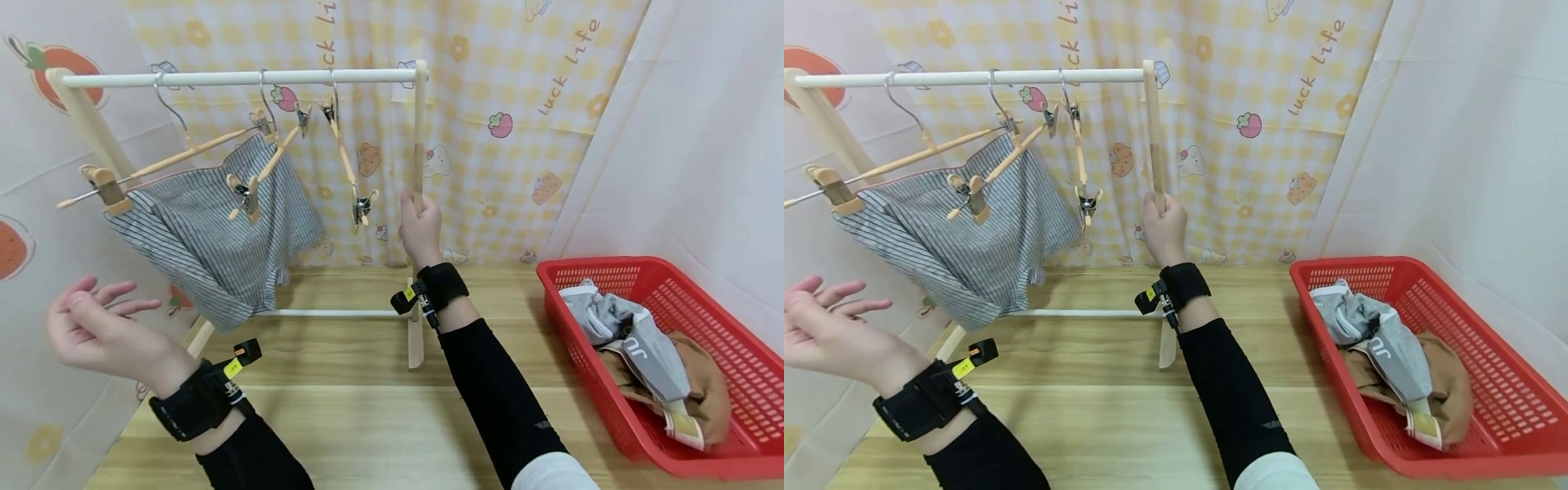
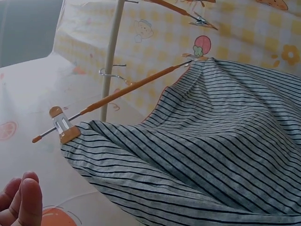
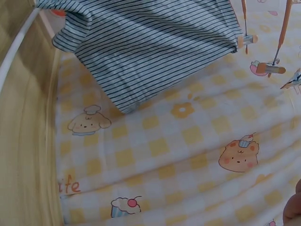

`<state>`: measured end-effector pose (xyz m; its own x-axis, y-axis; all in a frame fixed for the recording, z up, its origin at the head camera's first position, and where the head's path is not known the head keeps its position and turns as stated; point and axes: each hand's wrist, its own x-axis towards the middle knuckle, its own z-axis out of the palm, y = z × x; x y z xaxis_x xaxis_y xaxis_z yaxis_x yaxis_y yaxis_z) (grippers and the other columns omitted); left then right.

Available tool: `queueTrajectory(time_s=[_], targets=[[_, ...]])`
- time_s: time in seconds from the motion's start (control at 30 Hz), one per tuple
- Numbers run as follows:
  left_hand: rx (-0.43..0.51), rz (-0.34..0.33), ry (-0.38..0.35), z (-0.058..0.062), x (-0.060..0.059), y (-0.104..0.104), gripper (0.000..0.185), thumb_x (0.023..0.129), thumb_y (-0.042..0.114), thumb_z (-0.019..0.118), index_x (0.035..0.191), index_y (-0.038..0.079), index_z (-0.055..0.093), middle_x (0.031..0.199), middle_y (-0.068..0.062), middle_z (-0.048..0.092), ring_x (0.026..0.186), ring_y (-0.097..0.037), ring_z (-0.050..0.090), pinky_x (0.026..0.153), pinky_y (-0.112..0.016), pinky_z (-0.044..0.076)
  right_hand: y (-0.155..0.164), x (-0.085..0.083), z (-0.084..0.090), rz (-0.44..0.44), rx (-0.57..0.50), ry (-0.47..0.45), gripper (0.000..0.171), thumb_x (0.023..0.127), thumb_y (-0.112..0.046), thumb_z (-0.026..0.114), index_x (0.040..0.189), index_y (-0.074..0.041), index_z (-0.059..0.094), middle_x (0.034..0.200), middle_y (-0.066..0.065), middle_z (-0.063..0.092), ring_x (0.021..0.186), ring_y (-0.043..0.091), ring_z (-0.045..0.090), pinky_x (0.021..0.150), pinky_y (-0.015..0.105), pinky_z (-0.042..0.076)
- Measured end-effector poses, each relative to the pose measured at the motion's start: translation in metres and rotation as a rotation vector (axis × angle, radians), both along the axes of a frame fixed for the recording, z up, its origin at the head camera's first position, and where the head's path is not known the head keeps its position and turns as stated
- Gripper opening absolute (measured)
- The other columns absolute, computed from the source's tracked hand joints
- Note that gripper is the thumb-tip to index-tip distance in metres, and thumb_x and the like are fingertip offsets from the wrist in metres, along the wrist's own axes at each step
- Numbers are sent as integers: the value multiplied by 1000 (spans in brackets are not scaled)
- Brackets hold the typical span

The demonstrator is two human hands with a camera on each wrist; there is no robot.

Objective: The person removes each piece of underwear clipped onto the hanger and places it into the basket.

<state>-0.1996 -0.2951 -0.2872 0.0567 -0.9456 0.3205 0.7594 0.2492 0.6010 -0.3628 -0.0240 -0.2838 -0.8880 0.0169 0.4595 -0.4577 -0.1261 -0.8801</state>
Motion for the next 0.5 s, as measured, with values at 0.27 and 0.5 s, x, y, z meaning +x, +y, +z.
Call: queueTrajectory(time_s=[0.27, 0.5], targets=[[-31, -33, -212, 20, -11, -5, 22, 92, 5, 55, 107, 5, 71, 105, -9, 63, 89, -15, 57, 83, -24, 45, -7, -5, -14, -85, -11, 14, 50, 101, -15, 48, 56, -15, 28, 46, -7, 28, 38, 4, 24, 41, 20, 18], [-210, -250, -218, 63, -37, -25, 18, 79, 10, 70, 90, -3, 74, 92, -9, 63, 90, -15, 51, 85, -21, 34, -12, -28, -26, -115, -39, 38, 48, 99, -20, 49, 56, -15, 29, 46, -6, 29, 38, 7, 25, 37, 23, 19]])
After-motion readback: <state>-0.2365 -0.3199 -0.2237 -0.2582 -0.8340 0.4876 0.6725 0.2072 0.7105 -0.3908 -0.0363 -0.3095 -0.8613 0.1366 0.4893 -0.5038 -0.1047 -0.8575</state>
